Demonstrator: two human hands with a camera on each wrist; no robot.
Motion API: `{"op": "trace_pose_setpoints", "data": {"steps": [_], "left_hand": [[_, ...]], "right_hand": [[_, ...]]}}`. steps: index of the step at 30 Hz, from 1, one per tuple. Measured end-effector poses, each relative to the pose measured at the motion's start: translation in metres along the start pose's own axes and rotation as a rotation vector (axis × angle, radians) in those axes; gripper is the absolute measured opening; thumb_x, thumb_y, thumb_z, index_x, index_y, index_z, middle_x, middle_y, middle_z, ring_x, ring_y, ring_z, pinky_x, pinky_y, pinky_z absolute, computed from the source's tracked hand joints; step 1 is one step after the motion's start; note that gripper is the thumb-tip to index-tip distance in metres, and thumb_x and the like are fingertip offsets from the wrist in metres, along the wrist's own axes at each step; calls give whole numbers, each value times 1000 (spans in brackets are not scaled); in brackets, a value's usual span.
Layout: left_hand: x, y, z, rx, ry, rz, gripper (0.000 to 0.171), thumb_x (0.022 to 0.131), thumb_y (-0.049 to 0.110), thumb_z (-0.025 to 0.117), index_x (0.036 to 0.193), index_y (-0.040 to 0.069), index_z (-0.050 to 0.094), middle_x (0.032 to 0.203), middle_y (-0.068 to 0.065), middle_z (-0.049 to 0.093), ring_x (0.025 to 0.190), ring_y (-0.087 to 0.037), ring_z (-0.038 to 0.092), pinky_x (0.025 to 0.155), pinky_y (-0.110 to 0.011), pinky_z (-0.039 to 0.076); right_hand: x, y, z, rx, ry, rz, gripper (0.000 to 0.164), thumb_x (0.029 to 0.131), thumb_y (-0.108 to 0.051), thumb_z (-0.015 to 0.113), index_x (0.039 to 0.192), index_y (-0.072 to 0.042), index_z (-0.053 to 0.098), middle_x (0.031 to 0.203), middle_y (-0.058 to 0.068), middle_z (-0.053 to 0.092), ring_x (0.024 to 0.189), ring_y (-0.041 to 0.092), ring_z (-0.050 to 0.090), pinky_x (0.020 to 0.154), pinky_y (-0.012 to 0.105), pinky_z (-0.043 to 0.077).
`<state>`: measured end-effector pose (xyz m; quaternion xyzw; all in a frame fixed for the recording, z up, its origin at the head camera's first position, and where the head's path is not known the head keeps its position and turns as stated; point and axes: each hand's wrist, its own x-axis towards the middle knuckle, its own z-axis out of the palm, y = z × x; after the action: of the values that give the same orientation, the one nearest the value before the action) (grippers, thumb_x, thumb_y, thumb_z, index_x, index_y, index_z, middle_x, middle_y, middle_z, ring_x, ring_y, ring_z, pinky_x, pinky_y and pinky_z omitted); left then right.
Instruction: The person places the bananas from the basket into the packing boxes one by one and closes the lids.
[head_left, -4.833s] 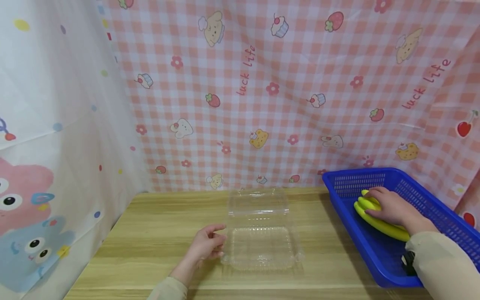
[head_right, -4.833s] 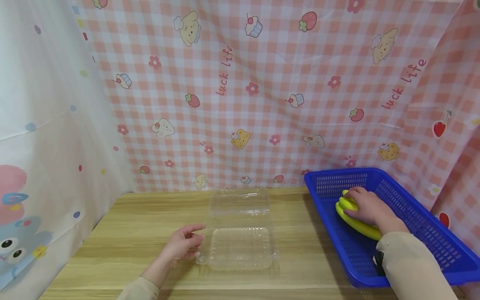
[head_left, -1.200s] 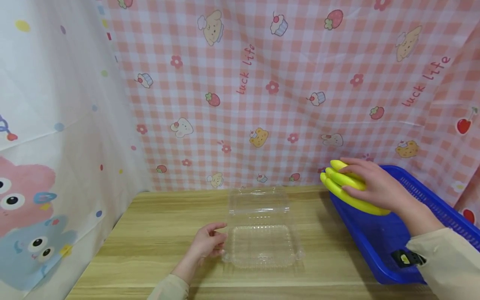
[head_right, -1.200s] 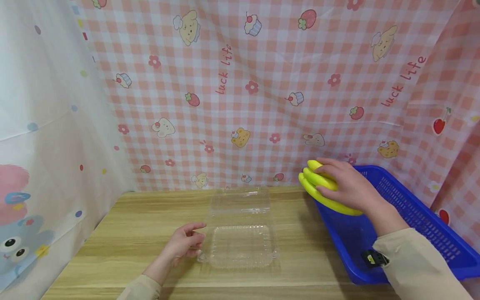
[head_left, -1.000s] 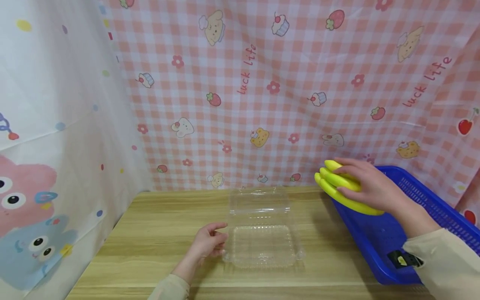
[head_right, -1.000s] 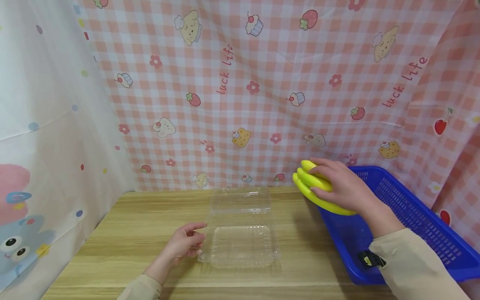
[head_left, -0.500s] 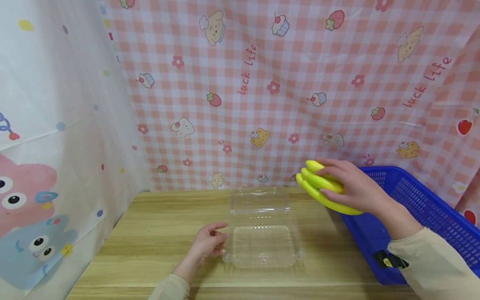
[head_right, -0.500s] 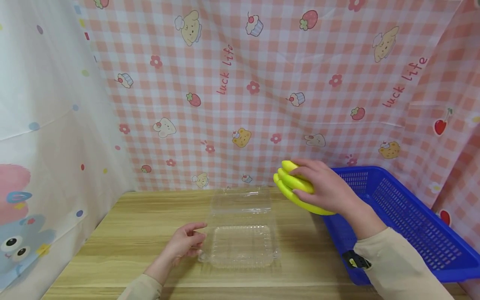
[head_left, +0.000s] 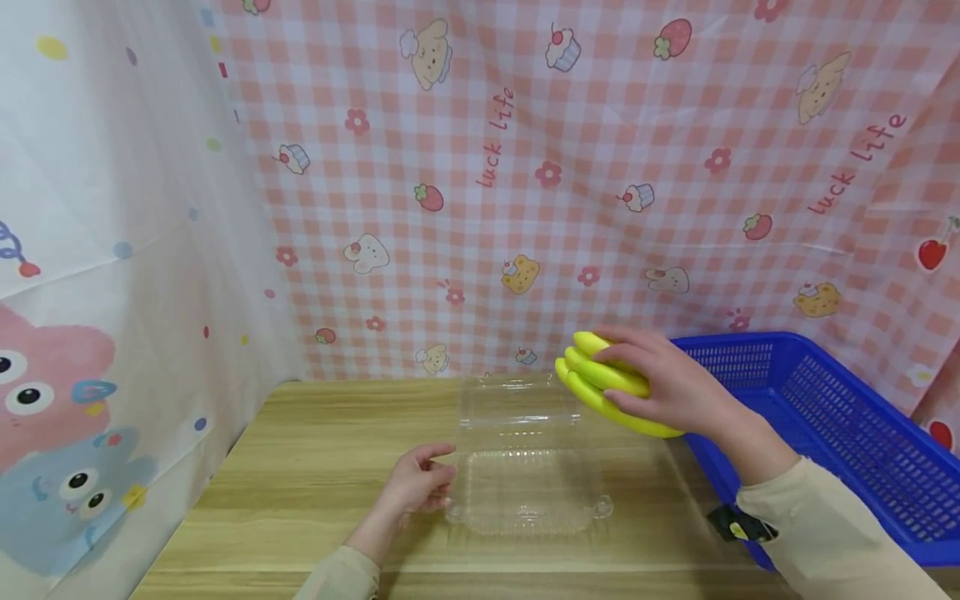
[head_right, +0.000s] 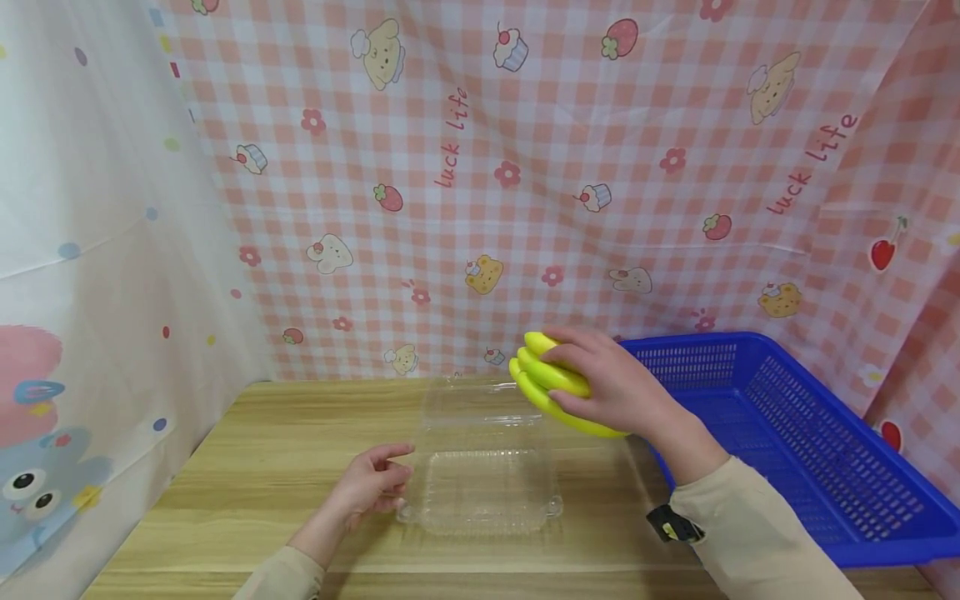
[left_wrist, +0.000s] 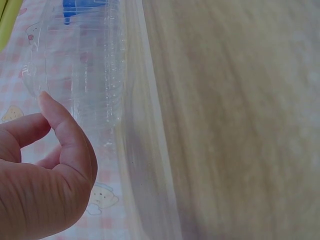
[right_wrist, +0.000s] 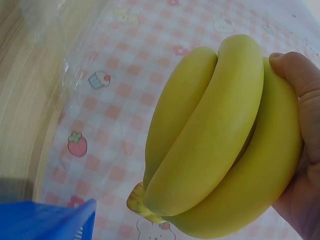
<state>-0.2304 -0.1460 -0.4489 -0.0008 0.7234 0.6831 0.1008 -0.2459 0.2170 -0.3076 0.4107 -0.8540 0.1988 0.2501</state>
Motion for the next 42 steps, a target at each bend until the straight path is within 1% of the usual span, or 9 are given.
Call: {"op": "trace_pose_setpoints", "data": {"steps": [6,11,17,25,33,42], "left_hand": [[0,0,0,0,-1,-2,48,94,-2,62,139,-9,46,86,-6,53,66,-13,53,55,-23,54],[1,0,0,2,-1,0,48,94,-1,62,139,-9,46,86,-6,53,66,-13,53,55,-23,54],[0,0,0,3,3,6,48,94,-1,62,139,-9,46,85,-6,53,65,-12,53,54,-22,54],[1,0,0,-1,-1,10,48,93,-3,61,138,-10,47,85,-6,54,65,-11,54,54,-21,53],[-1,1,0,8,2,12,48,94,-1,62,138,-9,48,84,-5,54,65,-11,55,55,-22,53],[1,1,-1,36,-5,1,47,94,1,63,138,-8,49,83,-4,54,63,-10,55,54,-21,53]], "right_hand": [[4,-6,15,13,-8,-36,35,83,-14,77,117,-9,68,139,14,54,117,33,53,89,50,49],[6,-10,29,20,-3,-71,36,82,-15,78,117,-11,68,138,12,55,114,31,55,84,46,51],[7,-17,46,67,-7,-124,36,81,-16,78,114,-9,67,138,14,55,114,30,56,86,45,51],[11,-29,66,66,-46,-141,35,81,-20,79,112,-10,68,138,13,56,117,30,56,88,43,52],[16,-39,83,81,-94,-165,37,83,-23,78,115,-10,67,140,12,54,117,30,56,90,43,52],[14,-46,104,51,-120,-179,38,84,-27,78,117,-13,67,142,10,53,118,26,55,91,42,53]]}}
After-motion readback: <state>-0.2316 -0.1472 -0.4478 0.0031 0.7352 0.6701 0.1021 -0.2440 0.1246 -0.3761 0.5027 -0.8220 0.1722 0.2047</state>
